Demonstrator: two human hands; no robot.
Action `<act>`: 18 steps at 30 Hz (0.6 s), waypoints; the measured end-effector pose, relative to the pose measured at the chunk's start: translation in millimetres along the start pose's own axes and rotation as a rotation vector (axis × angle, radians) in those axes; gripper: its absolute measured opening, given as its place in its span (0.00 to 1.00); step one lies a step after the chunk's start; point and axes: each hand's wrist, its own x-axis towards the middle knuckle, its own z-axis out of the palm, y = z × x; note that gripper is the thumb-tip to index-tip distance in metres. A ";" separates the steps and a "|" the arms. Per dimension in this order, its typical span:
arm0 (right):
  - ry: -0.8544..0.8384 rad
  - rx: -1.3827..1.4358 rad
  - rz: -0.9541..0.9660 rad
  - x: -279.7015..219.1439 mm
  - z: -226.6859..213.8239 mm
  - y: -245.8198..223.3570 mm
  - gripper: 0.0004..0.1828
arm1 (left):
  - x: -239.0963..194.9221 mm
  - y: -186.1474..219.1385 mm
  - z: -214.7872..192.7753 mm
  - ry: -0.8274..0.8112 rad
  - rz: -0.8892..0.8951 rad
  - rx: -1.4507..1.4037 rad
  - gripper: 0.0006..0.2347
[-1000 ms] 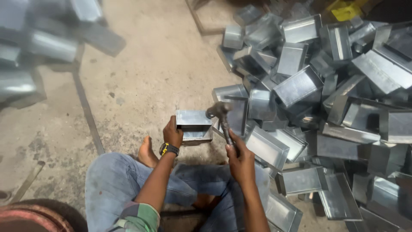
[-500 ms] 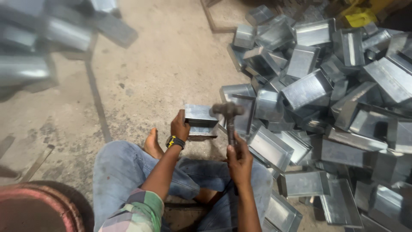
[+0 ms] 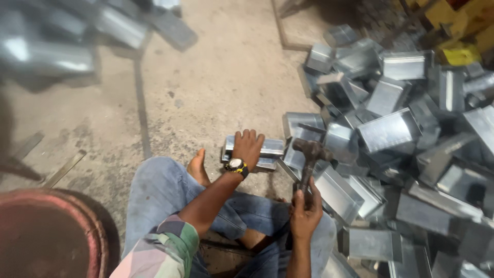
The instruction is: The person uses a hammer to shape metal boxes, striking the edges and seams of small rectangular containers while sitting among a large pile of similar metal parts.
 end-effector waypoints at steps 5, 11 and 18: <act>-0.057 0.036 -0.054 2.3 6.2 -8.4 0.28 | -35.2 -27.8 19.3 0.388 -0.260 -0.088 0.20; -0.079 0.010 -0.007 -14.5 14.4 -27.3 0.29 | -61.6 -82.9 54.0 0.267 -0.392 -0.407 0.18; -0.015 -0.071 -0.116 -5.8 -4.7 -54.7 0.29 | -16.4 -28.2 -26.7 0.164 -0.067 0.059 0.04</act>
